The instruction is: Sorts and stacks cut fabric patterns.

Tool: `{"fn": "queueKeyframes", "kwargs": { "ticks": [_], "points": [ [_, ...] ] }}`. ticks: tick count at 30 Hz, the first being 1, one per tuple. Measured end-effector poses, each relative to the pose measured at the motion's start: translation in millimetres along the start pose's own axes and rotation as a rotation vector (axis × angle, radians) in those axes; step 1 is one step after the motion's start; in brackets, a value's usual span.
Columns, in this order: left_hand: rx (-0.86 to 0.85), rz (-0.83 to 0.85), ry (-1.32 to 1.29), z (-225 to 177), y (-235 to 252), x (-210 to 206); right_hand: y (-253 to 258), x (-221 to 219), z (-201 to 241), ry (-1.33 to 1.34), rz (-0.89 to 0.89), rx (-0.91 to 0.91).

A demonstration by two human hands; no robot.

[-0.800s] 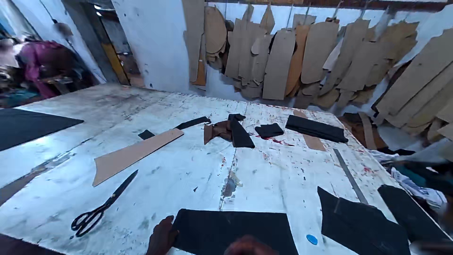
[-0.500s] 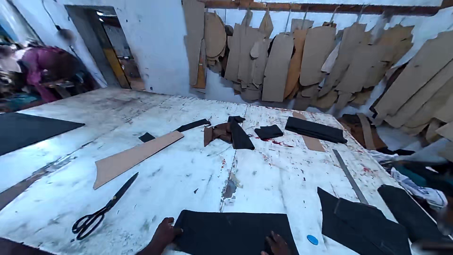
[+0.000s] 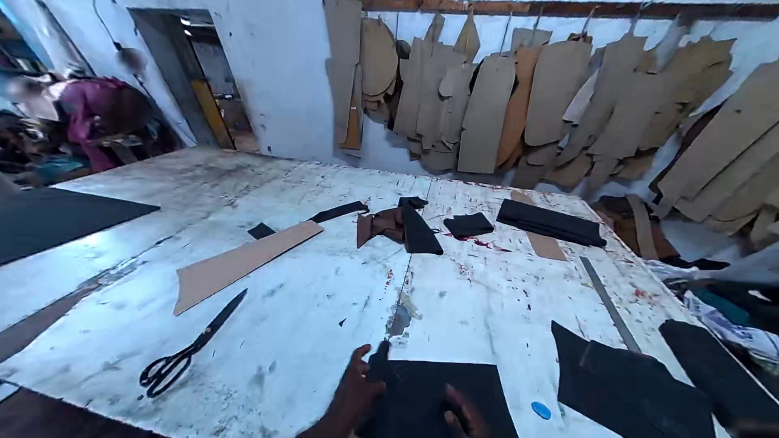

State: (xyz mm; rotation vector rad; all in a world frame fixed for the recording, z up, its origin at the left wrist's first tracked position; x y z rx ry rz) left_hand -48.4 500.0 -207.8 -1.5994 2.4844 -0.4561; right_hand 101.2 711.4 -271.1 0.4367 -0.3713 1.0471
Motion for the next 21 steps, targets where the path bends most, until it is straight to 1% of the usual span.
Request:
{"fn": "queueKeyframes", "kwargs": {
  "ticks": [2,3,4,5,7,10,13,15,16,18,21],
  "points": [
    [-0.011,0.103,-0.003,1.2,-6.4,-36.5,3.1,-17.4,10.7,0.417,0.101,-0.207],
    [-0.009,0.171,0.001,2.1,-9.5,-52.9,4.2,-25.6,12.9,0.566,0.134,-0.315],
    [0.000,0.238,0.005,3.3,-12.4,-66.7,4.9,-30.9,13.3,0.647,0.138,-0.395],
    [0.020,0.298,0.010,4.4,-14.5,-76.9,5.1,-32.6,12.2,0.655,0.109,-0.451],
    [0.011,0.346,0.056,10.6,-11.1,-81.2,5.5,-34.6,-1.1,0.617,0.038,-0.508],
    [-0.140,0.287,0.237,22.6,8.0,-59.0,7.3,-38.7,-22.5,0.526,0.003,-0.577],
    [-0.267,0.171,0.390,31.2,26.4,-32.7,19.8,-26.6,-15.9,0.489,0.014,-0.523],
    [-0.379,0.142,0.451,35.7,32.2,-27.8,29.6,-7.9,-6.7,0.464,0.016,-0.469],
    [-0.432,0.145,0.486,38.9,33.0,-29.3,34.1,2.6,-5.1,0.453,0.010,-0.442],
    [-0.474,0.186,0.564,44.7,35.2,-39.3,42.0,24.0,-8.3,0.438,-0.015,-0.417],
    [-0.483,0.290,0.692,49.7,36.8,-64.6,49.7,49.7,-42.3,0.322,-0.082,-0.434]
  ]
}}
Point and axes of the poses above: each hand's wrist, its own y-axis towards the middle knuckle, its own x-axis out of the back of the hand, z = x × y, the point moved 7 cm from there along y, towards the middle knuckle, and after that the axes turned 14 degrees about -y, right-handed, at the moved point
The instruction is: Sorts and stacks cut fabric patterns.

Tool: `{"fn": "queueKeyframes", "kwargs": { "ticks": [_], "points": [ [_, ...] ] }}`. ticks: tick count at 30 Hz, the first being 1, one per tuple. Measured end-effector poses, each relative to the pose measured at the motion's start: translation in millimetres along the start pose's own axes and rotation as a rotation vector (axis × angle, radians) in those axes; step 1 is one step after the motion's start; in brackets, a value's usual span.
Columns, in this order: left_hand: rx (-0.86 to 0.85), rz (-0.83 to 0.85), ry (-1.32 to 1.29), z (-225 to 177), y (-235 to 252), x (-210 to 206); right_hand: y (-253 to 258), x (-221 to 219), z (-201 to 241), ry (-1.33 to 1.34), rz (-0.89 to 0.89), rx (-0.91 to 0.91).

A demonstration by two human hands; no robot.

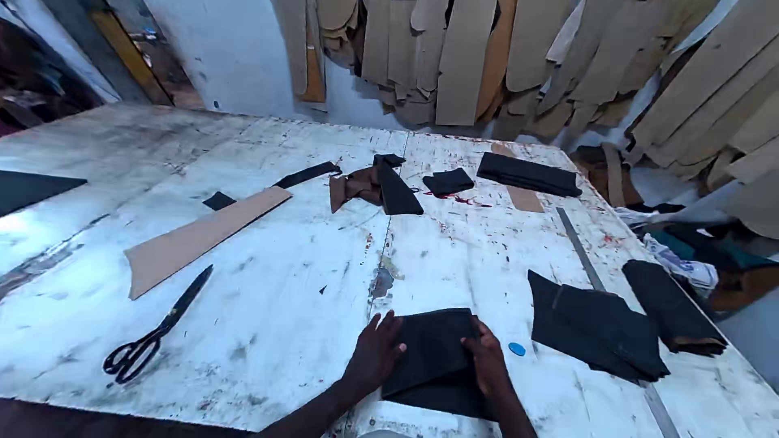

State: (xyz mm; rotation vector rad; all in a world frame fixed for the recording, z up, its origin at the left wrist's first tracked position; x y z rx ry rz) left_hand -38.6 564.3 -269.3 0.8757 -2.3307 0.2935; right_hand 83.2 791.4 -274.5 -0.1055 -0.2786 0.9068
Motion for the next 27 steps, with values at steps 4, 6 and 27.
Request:
{"fn": "queueKeyframes", "kwargs": {
  "ticks": [4,6,27],
  "points": [
    [-0.058,0.154,0.181,5.8,9.3,-37.0,22.5,27.1,-50.6,-0.197,-0.087,-0.125],
    [-0.054,0.197,0.218,10.5,10.9,-46.7,25.7,31.4,-61.1,-0.182,-0.108,-0.148],
    [-0.167,0.144,0.329,45.1,7.9,-59.9,10.7,-25.8,-70.9,-1.432,-0.115,0.369]
  ]
}}
Point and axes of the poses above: each hand's wrist, its own y-axis towards the middle knuckle, its own x-axis out of the back of the hand, z = x × y, the point moved 7 cm from there along y, towards the middle knuckle, and after that the axes turned 14 degrees about -y, right-handed, at the moved point
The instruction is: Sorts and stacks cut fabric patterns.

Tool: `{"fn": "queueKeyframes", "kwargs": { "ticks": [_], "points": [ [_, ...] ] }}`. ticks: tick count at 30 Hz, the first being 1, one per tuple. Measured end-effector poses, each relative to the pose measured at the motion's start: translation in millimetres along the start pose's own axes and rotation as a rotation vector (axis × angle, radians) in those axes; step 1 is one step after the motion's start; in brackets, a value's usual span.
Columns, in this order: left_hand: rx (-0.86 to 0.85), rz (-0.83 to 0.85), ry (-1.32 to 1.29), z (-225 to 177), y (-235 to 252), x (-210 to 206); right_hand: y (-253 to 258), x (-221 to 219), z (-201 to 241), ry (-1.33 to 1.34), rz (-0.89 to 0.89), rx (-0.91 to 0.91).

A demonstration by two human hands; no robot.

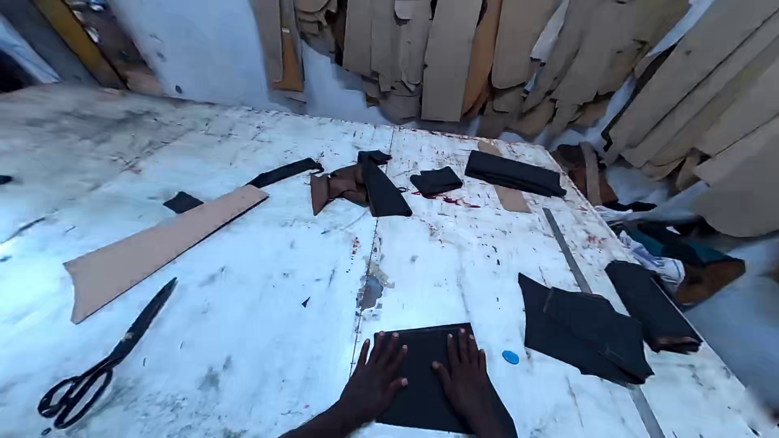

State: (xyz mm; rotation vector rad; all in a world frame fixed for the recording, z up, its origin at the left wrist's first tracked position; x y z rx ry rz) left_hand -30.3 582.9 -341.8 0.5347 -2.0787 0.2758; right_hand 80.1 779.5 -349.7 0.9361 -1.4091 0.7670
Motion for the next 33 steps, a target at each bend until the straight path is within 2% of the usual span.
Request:
{"fn": "queueKeyframes", "kwargs": {
  "ticks": [4,10,20,27,33],
  "points": [
    [-0.013,0.004,-0.009,-0.6,0.3,1.0,-1.0,-0.8,-0.2,-0.021,-0.081,0.000],
    [-0.021,0.007,-0.009,-0.8,0.7,0.3,-2.6,1.4,-1.1,0.000,-0.040,-0.022],
    [-0.016,-0.012,0.004,-2.5,0.2,-0.3,-3.0,-2.7,-2.7,-0.025,-0.087,-0.021],
    [-0.054,-0.054,0.014,0.7,0.5,-3.8,-3.8,5.2,-4.5,0.042,-0.032,-0.046],
    [-0.060,-0.041,0.016,1.3,2.8,-0.3,-8.3,17.0,-13.6,0.275,-0.221,-0.080]
  ]
}}
Point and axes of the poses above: each hand's wrist, its own y-axis towards the middle knuckle, its own x-axis out of the back of the hand, z = x × y, the point moved 7 cm from there along y, towards the middle knuckle, and after that the axes turned 14 degrees about -y, right-handed, at the moved point
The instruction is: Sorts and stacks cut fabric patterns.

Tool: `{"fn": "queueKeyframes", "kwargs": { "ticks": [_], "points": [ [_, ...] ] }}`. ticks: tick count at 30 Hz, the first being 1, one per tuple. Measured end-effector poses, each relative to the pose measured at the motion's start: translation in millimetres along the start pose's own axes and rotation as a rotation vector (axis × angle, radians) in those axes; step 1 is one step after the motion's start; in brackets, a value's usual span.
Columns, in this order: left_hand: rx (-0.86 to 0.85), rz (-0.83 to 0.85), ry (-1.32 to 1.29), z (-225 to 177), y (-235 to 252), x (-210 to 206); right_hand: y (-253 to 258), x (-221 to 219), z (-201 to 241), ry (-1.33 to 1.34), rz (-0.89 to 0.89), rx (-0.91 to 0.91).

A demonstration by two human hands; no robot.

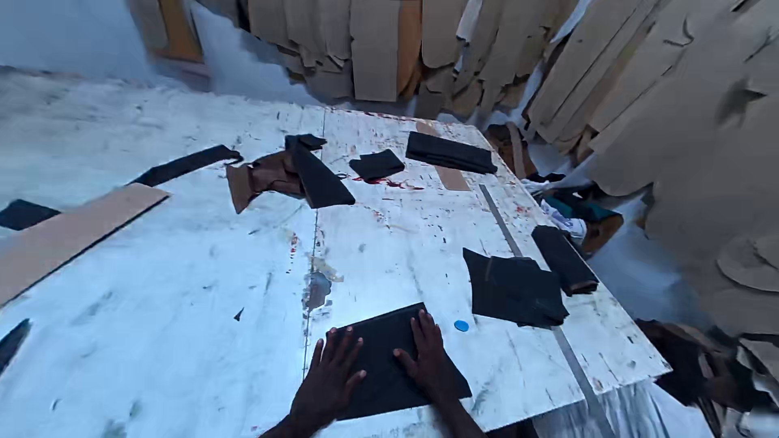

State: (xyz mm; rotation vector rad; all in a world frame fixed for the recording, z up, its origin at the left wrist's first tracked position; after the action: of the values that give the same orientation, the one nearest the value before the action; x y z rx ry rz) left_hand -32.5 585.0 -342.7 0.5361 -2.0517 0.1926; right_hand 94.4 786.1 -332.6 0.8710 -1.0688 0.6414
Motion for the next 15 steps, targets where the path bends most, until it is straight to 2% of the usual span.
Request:
{"fn": "queueKeyframes", "kwargs": {
  "ticks": [4,7,10,15],
  "points": [
    [0.016,0.005,-0.028,2.6,-1.9,3.3,0.1,10.0,-7.2,0.287,-0.100,-0.008],
    [0.021,-0.007,-0.058,1.9,-2.9,3.4,-0.3,39.2,-41.3,0.270,-0.111,-0.048],
    [0.022,-0.055,-0.024,-0.8,-4.5,3.8,0.9,70.2,-129.4,0.178,-0.148,-0.174],
    [0.026,-0.017,0.104,-6.7,-4.1,-1.3,9.4,118.7,-323.3,0.017,-0.171,-0.452]
  ]
}}
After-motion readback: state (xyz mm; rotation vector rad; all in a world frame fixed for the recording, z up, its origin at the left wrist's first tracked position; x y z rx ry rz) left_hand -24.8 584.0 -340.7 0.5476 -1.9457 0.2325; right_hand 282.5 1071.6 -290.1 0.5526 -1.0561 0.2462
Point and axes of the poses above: each hand's wrist, its own y-axis towards the middle knuckle, its own x-axis out of the back of the hand, z = x × y, the point moved 7 cm from there along y, towards the middle knuckle, and after that the axes turned 14 degrees about -y, right-handed, at the moved point
